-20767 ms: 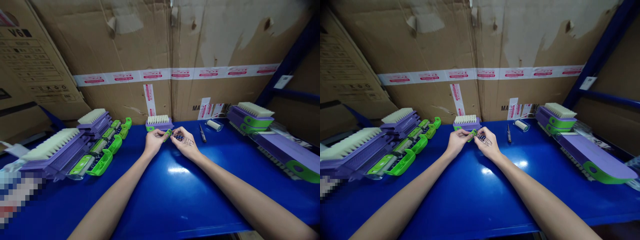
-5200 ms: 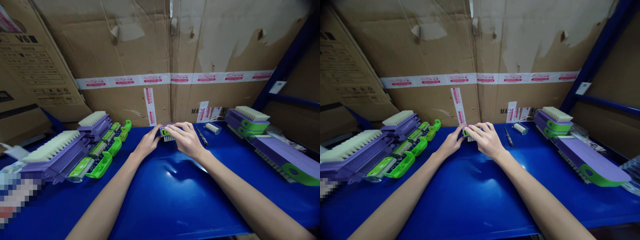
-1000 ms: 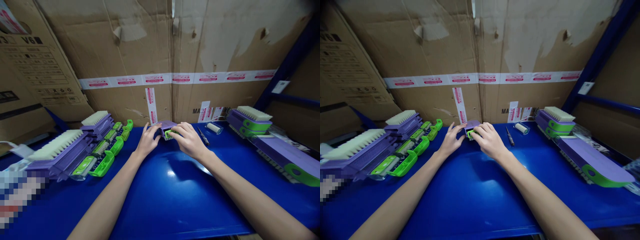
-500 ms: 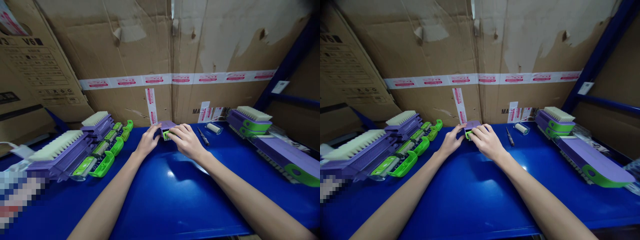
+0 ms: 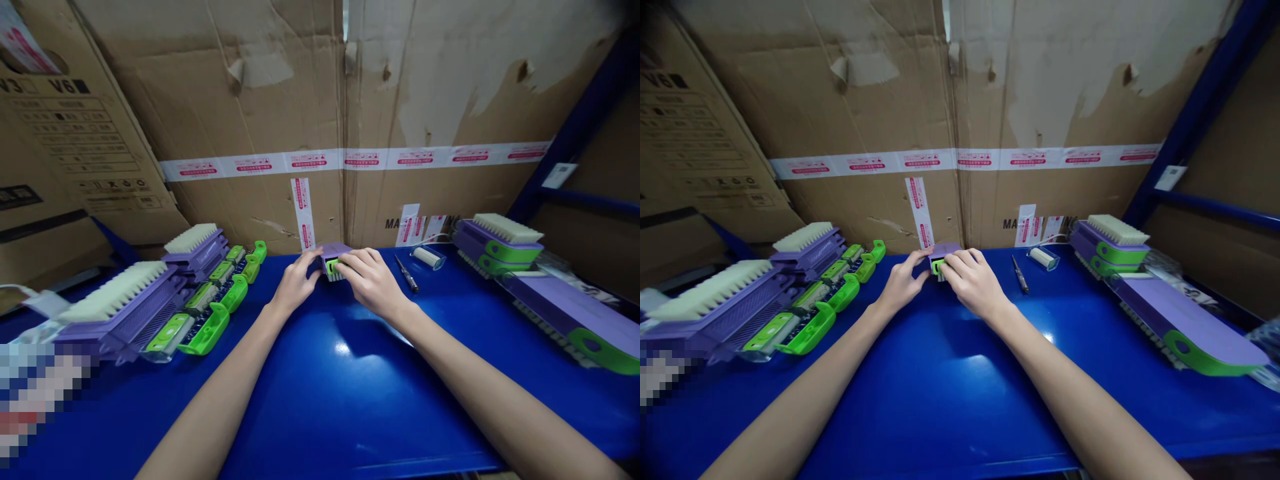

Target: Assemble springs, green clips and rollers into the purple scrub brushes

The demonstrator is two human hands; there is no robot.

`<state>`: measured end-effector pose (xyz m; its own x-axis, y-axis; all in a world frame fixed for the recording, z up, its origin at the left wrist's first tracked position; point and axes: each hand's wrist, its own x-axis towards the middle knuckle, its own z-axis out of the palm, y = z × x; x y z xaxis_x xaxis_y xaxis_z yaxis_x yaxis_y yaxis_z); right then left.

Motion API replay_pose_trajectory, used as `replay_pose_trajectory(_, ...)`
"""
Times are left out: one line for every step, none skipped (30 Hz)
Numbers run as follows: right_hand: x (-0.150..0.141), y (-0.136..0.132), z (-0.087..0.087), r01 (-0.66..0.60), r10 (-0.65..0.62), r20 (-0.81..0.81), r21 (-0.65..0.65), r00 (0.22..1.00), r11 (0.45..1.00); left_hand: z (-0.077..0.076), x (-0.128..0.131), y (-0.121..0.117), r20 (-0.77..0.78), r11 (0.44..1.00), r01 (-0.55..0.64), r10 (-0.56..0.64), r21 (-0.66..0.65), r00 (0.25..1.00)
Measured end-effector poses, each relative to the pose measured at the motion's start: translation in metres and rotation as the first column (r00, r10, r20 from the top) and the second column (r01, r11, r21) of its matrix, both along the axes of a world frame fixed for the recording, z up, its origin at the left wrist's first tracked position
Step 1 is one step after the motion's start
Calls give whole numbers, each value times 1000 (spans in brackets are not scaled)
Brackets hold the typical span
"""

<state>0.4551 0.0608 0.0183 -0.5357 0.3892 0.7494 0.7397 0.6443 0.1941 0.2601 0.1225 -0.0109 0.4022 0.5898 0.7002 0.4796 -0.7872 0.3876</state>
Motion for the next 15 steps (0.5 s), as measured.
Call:
replay_pose_trajectory(0,0,0,-2,2,-1,-3,1000,1000,0,0,0,5,1000,1,-1,-3,1000)
replay_pose_trajectory(-1,0,1,-2,2,1,-7,1000,1000,0,0,0,9,1000,1,-1,-6,1000)
replay_pose_trajectory(-1,1,1,1,-1,6,-8,1000,1000,0,-1,0,12,1000,-1,1,-9,1000)
replay_pose_trajectory(-1,1,1,7,-7,14,-6,1000,1000,1,-1,1,14,1000,-3,3,-12,1000)
replay_pose_trajectory(-1,2,1,16,-16,23,0,1000,1000,1,-1,0,16,1000,-5,5,-15,1000)
replay_pose_trajectory(-1,2,1,26,-26,34,8,999,1000,1,-1,0,17,1000,-6,6,-18,1000)
replay_pose_trajectory(-1,3,2,34,-35,45,19,998,999,2,-1,0,17,1000,-8,8,-20,1000)
replay_pose_trajectory(-1,3,2,40,-41,55,31,998,999,2,-1,0,16,1000,-10,10,-22,1000)
replay_pose_trajectory(-1,3,2,44,-46,65,41,997,998,3,-1,0,14,1000,-11,11,-22,1000)
replay_pose_trajectory(-1,4,3,47,-50,74,45,996,998,4,-1,-1,12,1000,-13,13,-21,1000)
replay_pose_trajectory(0,4,3,49,-52,83,45,995,998,4,-1,-1,8,1000,-14,14,-19,1000)
replay_pose_trajectory(0,4,4,48,-51,88,39,995,998,5,-1,-1,4,1000,-15,15,-16,1000)
replay_pose_trajectory(0,4,4,44,-46,90,28,995,999,5,0,-1,0,1000,-15,15,-12,1000)
replay_pose_trajectory(1,5,4,37,-38,87,16,995,999,5,0,-1,-2,1000,-16,16,-8,1000)
replay_pose_trajectory(1,5,4,26,-26,81,6,996,1000,5,0,-2,-3,1000,-18,18,-5,1000)
